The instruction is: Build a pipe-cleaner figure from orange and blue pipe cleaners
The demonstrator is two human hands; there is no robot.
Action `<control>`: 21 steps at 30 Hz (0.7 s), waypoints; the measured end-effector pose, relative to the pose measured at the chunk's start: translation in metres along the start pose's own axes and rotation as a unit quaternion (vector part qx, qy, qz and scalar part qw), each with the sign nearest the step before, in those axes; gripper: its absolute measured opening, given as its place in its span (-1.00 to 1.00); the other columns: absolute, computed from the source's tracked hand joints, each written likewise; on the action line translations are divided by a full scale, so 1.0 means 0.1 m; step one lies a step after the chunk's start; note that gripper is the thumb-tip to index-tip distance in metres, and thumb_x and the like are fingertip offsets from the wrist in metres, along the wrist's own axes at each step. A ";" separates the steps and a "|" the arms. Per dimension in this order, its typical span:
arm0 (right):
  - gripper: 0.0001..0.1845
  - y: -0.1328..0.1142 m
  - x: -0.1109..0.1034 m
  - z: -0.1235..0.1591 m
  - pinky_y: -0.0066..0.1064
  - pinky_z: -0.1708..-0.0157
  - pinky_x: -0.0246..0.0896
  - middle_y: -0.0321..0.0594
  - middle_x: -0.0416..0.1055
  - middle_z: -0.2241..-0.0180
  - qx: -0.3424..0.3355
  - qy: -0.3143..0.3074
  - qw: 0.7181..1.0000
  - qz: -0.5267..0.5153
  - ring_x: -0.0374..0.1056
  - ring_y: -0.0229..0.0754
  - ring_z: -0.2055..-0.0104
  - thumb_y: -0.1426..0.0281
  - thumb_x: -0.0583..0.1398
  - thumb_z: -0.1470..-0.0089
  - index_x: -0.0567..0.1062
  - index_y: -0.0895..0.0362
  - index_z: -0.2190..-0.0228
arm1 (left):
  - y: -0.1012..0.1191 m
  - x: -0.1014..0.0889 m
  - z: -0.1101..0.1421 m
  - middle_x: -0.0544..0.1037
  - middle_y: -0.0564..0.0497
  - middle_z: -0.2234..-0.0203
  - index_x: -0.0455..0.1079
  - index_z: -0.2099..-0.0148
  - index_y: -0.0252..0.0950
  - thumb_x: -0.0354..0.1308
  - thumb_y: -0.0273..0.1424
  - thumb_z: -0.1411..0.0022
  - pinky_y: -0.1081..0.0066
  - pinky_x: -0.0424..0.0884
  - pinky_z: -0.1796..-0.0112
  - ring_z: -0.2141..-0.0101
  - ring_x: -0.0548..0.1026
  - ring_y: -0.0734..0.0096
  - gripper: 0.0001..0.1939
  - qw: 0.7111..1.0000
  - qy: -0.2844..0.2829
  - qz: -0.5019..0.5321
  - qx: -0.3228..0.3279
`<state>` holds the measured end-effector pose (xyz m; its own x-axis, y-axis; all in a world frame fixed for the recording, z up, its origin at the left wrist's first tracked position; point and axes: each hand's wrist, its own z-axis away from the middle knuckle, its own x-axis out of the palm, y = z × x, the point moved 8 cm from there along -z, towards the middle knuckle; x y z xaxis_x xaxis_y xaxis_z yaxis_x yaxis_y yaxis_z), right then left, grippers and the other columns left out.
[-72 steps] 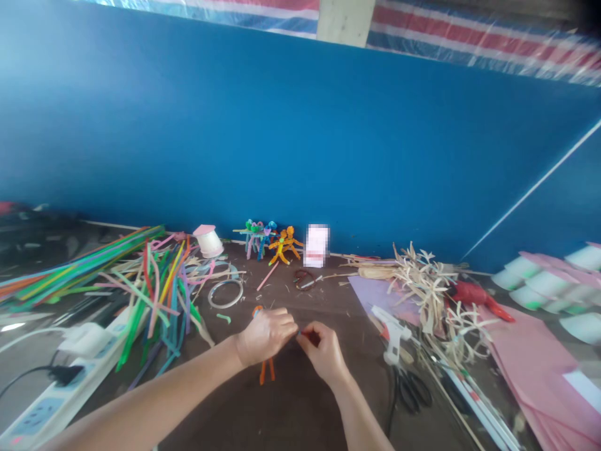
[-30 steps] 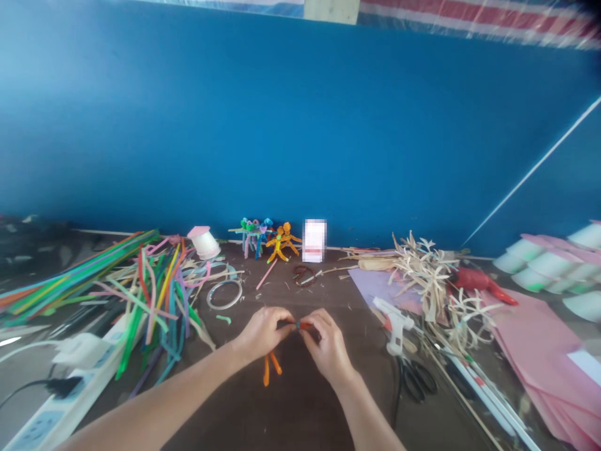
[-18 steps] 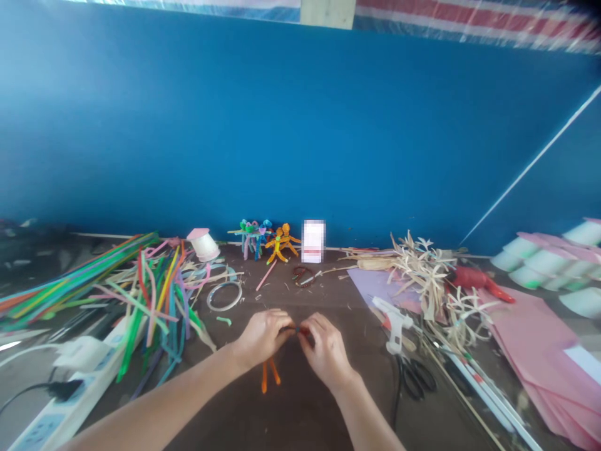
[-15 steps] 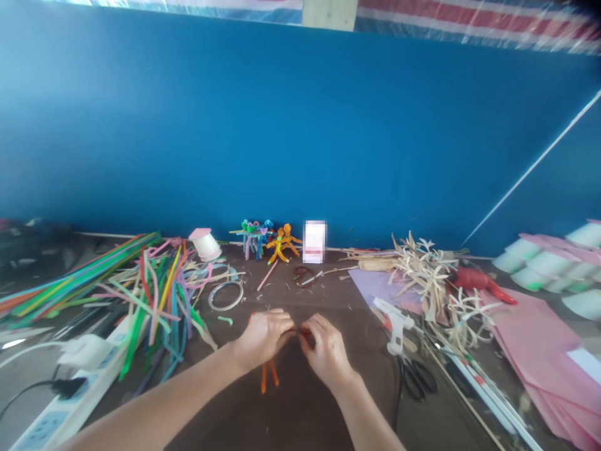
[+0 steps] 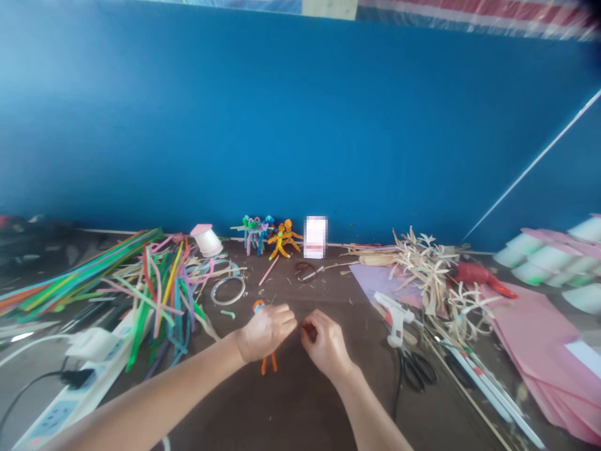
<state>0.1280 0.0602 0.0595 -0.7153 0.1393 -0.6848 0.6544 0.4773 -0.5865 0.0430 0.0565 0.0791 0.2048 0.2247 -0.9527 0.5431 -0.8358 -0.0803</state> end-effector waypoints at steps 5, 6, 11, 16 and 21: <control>-0.87 0.07 0.03 -0.01 -0.54 0.54 0.02 -0.36 0.25 0.59 0.036 -0.023 0.999 -0.025 0.18 -0.32 0.56 0.58 0.09 0.20 0.33 0.12 0.59 | 0.04 -0.03 0.00 0.36 0.04 0.58 0.25 0.51 -0.34 -0.13 -0.49 -0.23 0.44 0.12 0.52 0.49 0.29 0.44 -0.72 1.000 0.014 -0.006 0.020; -0.87 0.08 0.03 -0.01 -0.54 0.54 0.03 -0.36 0.25 0.59 0.043 -0.024 0.998 -0.034 0.18 -0.33 0.56 0.58 0.09 0.19 0.33 0.12 0.59 | 0.03 -0.03 0.00 0.36 0.04 0.58 0.25 0.51 -0.34 -0.14 -0.49 -0.23 0.44 0.12 0.52 0.49 0.29 0.45 -0.72 1.000 0.016 0.001 0.018; -0.89 0.16 0.05 -0.01 -0.53 0.52 0.10 -0.32 0.29 0.53 0.061 -0.012 0.994 -0.088 0.22 -0.31 0.52 0.53 0.10 0.12 0.39 0.11 0.48 | -0.17 0.02 -0.01 0.44 0.03 0.53 0.36 0.41 -0.32 -0.08 -0.42 -0.23 0.48 0.23 0.43 0.43 0.37 0.44 -0.76 0.991 0.018 0.101 -0.083; -0.75 0.21 0.02 0.00 -0.49 0.45 0.18 -0.29 0.31 0.46 0.059 0.022 0.993 -0.097 0.25 -0.27 0.47 0.53 0.12 0.12 0.37 0.11 0.30 | -0.39 0.12 0.01 0.53 0.00 0.41 0.43 0.29 -0.31 0.06 -0.38 -0.13 0.49 0.30 0.31 0.36 0.46 0.42 -0.85 0.951 -0.021 0.232 -0.203; -0.83 0.09 -0.01 0.00 -0.48 0.34 0.20 -0.25 0.29 0.38 0.014 0.020 0.996 -0.080 0.27 -0.25 0.34 0.53 0.11 0.07 0.40 0.10 0.36 | -0.39 0.15 0.01 0.55 -0.01 0.42 0.45 0.31 -0.32 0.11 -0.41 -0.07 0.52 0.31 0.32 0.36 0.48 0.41 -0.86 0.927 -0.046 0.293 -0.232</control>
<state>0.1342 0.0645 0.0549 -0.8201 0.0975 -0.5639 0.5370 0.4719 -0.6993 0.0239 0.0924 0.0676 0.5167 -0.2607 -0.8155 0.6559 -0.4916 0.5728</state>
